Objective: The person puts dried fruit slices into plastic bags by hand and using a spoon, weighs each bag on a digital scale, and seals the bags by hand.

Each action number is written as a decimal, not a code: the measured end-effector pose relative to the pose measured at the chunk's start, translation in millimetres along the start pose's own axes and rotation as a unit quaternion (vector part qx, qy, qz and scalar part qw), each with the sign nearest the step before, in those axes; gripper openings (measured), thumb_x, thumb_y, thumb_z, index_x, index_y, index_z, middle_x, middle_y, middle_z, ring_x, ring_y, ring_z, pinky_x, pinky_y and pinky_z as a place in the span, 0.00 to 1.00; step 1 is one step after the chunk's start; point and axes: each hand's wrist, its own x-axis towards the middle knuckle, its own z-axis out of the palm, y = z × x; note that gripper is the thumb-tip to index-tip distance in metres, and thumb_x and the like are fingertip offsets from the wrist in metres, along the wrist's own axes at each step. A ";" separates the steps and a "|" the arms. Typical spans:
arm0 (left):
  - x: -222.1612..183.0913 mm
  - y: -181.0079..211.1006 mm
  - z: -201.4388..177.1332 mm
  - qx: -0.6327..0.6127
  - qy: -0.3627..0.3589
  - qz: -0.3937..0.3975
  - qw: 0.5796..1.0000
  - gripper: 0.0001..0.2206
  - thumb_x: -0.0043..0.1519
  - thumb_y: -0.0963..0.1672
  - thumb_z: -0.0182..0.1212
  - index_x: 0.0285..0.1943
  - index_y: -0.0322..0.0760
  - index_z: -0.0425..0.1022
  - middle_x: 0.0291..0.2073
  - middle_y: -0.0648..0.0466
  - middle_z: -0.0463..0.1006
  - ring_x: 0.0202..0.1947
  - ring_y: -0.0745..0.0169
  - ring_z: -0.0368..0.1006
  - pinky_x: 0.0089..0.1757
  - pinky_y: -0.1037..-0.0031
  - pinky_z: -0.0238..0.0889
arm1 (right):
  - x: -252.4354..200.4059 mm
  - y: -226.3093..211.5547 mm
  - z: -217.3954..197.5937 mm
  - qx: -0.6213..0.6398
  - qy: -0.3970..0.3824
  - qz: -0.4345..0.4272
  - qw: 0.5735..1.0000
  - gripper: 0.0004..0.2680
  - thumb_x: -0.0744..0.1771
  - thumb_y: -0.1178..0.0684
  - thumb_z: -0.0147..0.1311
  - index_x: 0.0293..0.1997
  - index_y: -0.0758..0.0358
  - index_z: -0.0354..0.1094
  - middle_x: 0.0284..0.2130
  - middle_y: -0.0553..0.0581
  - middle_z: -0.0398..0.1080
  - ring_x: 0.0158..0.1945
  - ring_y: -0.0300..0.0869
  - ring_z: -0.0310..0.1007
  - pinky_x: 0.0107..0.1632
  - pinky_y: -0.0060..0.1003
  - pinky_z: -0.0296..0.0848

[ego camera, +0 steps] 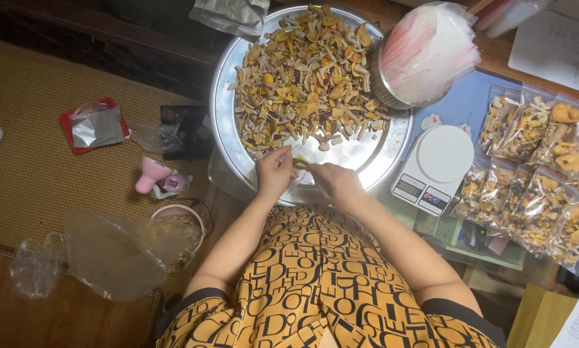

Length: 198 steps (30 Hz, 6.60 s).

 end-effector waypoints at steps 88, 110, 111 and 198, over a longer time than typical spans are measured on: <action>-0.5 -5.9 -4.6 -0.027 0.011 -0.159 0.987 0.11 0.66 0.45 0.60 0.53 0.38 0.80 0.18 0.46 0.78 0.19 0.56 0.80 0.17 0.76 0.71 | 49.3 151.7 -3.0 0.613 0.202 0.376 0.664 0.05 0.70 0.55 0.53 0.49 0.63 0.69 0.30 0.67 0.77 0.35 0.54 0.83 0.44 0.56 0.85; -9.9 10.5 -12.3 -0.118 0.040 -0.116 0.986 0.10 0.66 0.42 0.60 0.54 0.34 0.80 0.24 0.46 0.77 0.17 0.59 0.77 0.17 0.77 0.72 | -2.1 40.8 -39.0 0.230 0.172 0.099 0.953 0.06 0.69 0.58 0.54 0.47 0.64 0.75 0.27 0.62 0.77 0.30 0.47 0.80 0.36 0.39 0.80; -9.7 13.4 -15.5 -0.129 0.040 -0.106 0.985 0.09 0.66 0.42 0.60 0.53 0.35 0.81 0.21 0.47 0.77 0.16 0.59 0.77 0.16 0.78 0.71 | -2.4 54.0 -40.0 0.337 0.205 0.166 0.904 0.06 0.70 0.61 0.50 0.45 0.72 0.73 0.24 0.68 0.75 0.24 0.49 0.77 0.30 0.41 0.79; -15.7 75.1 -34.0 -0.157 0.038 -0.029 0.986 0.09 0.67 0.39 0.59 0.52 0.27 0.79 0.33 0.48 0.77 0.16 0.60 0.77 0.22 0.73 0.75 | 49.8 114.8 -31.5 0.596 0.197 0.328 0.706 0.06 0.70 0.56 0.54 0.48 0.68 0.69 0.29 0.68 0.76 0.30 0.53 0.82 0.37 0.52 0.85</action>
